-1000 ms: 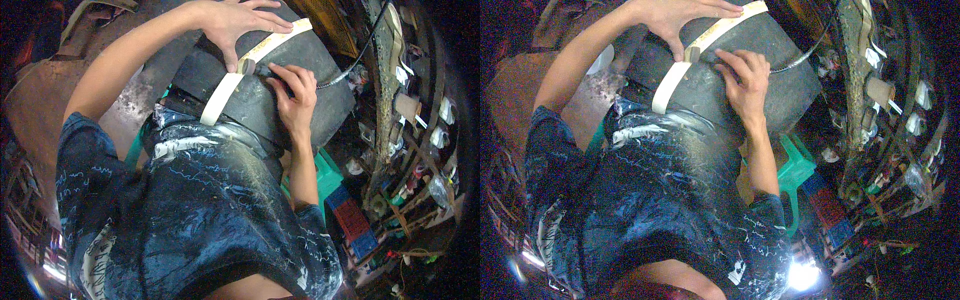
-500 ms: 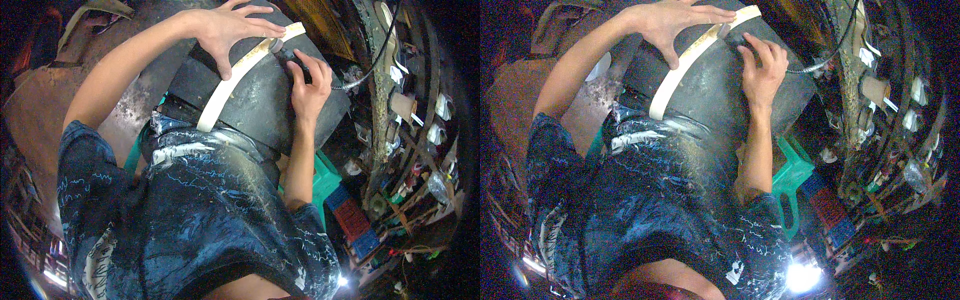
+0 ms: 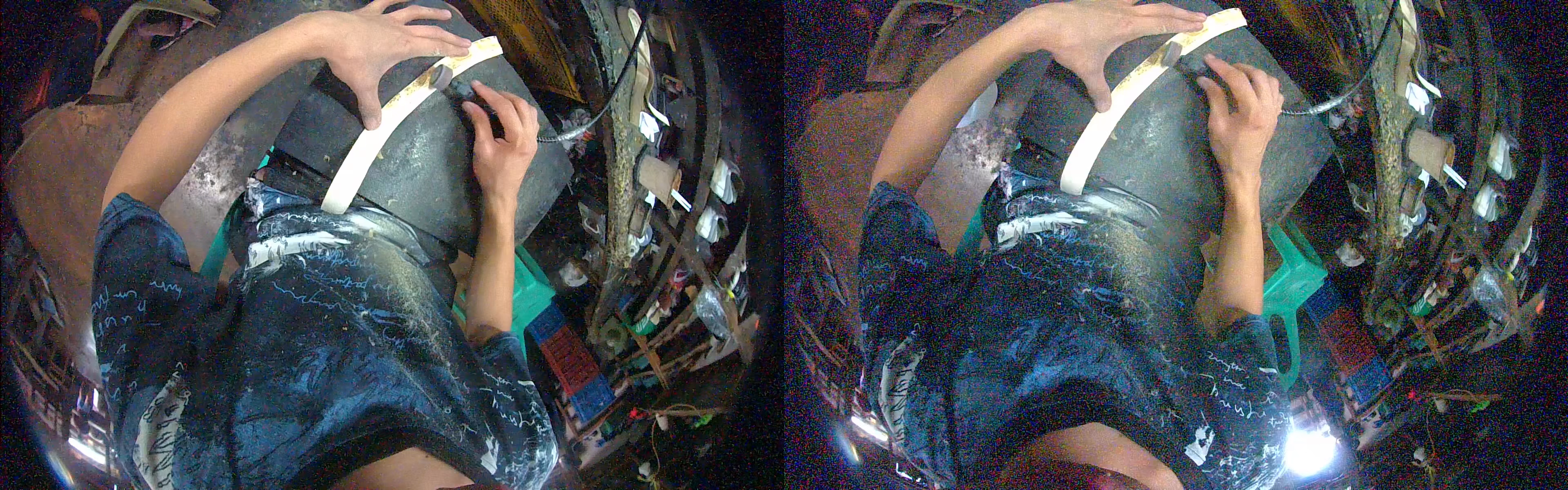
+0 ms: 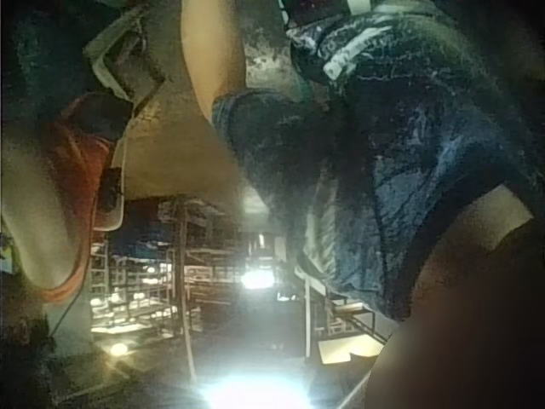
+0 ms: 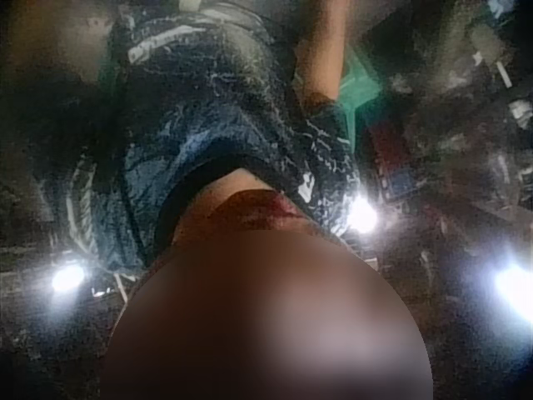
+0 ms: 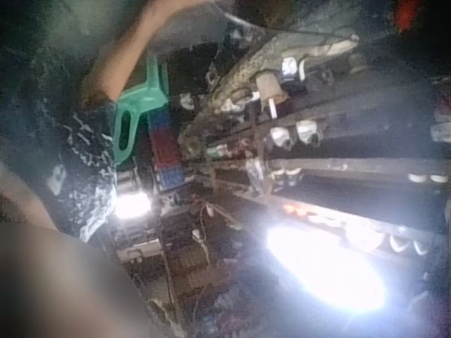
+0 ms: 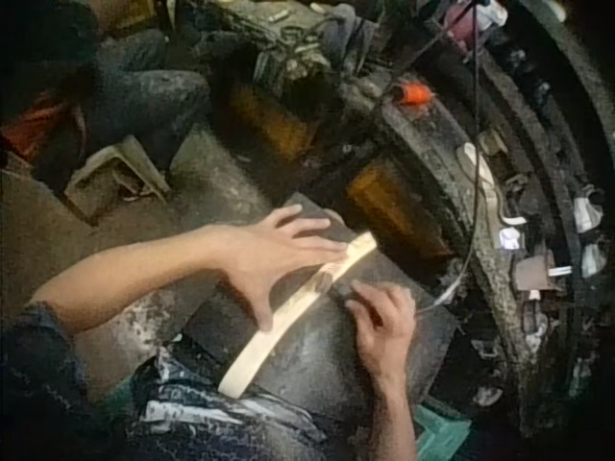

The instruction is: The person uses a handheld rotary grinding tool to smooth the edges of a curved white shoe part. They hold the part with one hand and guide the tool along its edge, then briefly inspect the tool head before continuing.

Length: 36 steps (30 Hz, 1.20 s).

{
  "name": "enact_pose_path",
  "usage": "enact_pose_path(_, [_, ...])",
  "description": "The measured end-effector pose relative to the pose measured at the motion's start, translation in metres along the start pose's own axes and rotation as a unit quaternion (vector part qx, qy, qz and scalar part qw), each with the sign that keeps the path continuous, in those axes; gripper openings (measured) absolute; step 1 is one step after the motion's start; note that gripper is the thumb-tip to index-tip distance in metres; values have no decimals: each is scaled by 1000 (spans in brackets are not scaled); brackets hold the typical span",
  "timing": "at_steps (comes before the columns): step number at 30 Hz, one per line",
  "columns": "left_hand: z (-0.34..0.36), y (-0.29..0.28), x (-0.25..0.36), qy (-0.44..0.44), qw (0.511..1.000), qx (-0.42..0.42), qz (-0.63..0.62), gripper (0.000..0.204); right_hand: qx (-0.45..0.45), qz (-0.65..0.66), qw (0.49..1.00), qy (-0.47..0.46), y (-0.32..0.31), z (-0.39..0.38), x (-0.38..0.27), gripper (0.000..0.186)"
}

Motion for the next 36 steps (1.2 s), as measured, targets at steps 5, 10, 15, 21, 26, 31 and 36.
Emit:
enact_pose_path(5, [8,7,-2,-2,999,23,38,157,0,-7,1000,11,0,3,0,32])
enact_pose_path(10, [8,13,-7,-13,999,31,43,158,-10,7,1000,-19,3,4,-2,32])
enact_pose_path(15, [11,7,-4,-17,999,17,35,160,-5,16,1000,-14,5,4,0,32])
enact_pose_path(21, [8,-2,1,-31,999,-31,-13,160,2,21,1000,-10,8,2,1,31])
enact_pose_path(26, [3,-7,5,-33,999,-34,-15,161,-21,48,998,-32,9,-1,-2,32])
enact_pose_path(31, [3,-9,6,-27,999,-22,-17,160,15,59,998,7,5,2,6,33])
enact_pose_path(36, [10,-3,-1,-48,997,-60,-20,159,-12,40,999,-31,9,1,-2,33])
Point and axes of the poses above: each hand's wrist, its own z-axis towards the middle knuckle, its own y-axis out of the palm, x = y × z, the point moved 5 cm from there along z, towards the middle knuckle, and after that the axes turned 13 degrees about -x, right-handed, at the moved point
